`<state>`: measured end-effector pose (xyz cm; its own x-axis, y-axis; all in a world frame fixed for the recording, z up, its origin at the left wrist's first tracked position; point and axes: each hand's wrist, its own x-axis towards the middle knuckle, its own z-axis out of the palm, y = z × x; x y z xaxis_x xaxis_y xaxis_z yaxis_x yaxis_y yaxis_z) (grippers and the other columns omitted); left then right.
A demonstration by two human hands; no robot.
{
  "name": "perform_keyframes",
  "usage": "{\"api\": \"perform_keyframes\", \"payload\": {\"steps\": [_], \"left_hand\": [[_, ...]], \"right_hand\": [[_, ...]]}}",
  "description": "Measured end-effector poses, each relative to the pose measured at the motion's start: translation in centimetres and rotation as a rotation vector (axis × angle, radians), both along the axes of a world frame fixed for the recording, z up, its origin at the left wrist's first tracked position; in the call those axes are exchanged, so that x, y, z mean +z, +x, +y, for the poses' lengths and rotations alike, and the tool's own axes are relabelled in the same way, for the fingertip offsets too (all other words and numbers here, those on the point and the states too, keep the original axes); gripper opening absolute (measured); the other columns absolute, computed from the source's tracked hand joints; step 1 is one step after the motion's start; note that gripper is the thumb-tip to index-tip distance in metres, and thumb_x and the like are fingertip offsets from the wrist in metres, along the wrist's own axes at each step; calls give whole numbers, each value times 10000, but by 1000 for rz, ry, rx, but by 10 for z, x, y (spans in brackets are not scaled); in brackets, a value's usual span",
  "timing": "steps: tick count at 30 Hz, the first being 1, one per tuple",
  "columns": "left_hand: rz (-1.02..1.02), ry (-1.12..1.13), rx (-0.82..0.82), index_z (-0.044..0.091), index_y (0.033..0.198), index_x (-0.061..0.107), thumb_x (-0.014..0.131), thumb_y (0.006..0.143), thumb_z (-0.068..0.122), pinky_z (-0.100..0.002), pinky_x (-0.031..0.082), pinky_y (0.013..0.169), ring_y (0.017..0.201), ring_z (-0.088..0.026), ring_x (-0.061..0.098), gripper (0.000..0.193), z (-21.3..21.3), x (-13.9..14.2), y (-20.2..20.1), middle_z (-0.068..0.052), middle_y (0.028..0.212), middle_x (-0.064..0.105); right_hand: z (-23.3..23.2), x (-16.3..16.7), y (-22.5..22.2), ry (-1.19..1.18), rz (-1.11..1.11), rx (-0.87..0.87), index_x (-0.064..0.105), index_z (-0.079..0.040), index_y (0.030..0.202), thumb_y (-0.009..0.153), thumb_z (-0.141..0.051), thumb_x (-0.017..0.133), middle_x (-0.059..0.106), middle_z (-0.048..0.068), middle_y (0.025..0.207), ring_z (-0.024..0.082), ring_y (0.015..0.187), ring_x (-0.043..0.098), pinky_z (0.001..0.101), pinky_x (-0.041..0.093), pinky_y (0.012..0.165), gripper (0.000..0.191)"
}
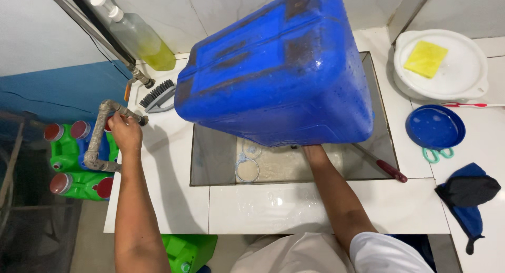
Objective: The person cleans a blue water jug by removing the cap, rinsing the exterior and interior with water, scrubbing with a sponge, and refilling the jug. They then apply a heat gun to a label on the cap and wipe the jug with a cloth.
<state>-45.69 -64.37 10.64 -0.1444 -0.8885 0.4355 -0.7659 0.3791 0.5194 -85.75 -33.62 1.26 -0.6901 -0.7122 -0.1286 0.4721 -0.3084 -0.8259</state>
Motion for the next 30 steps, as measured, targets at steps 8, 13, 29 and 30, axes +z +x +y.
{"api": "perform_keyframes", "payload": {"steps": [8,13,29,30], "left_hand": [[-33,7,12,-95,1312,572,624,1019,142,-493,480,993,1129,-447,596,380,1,-4,-1,-263,1314,548],[-379,98,12,5,1381,604,535,1045,158,-512,465,1109,1261,-391,559,376,33,-34,-10,-230,1340,600],[1347,781,-629,80,1496,395,468,998,487,-608,172,1136,1435,-357,294,647,108,-2,-197,-186,1531,396],[1331,801,-659,89,1505,385,467,998,497,-608,162,1144,1446,-353,282,656,118,-3,-198,-183,1543,383]], "right_hand": [[-2,-2,1,1,-6,2,703,-121,1124,794,-79,685,661,67,1368,333,1368,561,431,516,1046,334],[-2,-6,-1,-6,-12,9,707,-124,1112,783,-74,690,664,62,1368,333,1372,560,431,518,1044,333],[-19,66,-13,-147,-33,187,723,-137,1071,748,-59,705,672,46,1364,332,1385,556,430,523,1038,333],[-13,68,-13,-161,-43,178,724,-137,1069,745,-58,706,672,45,1364,332,1385,556,430,523,1038,333]]}}
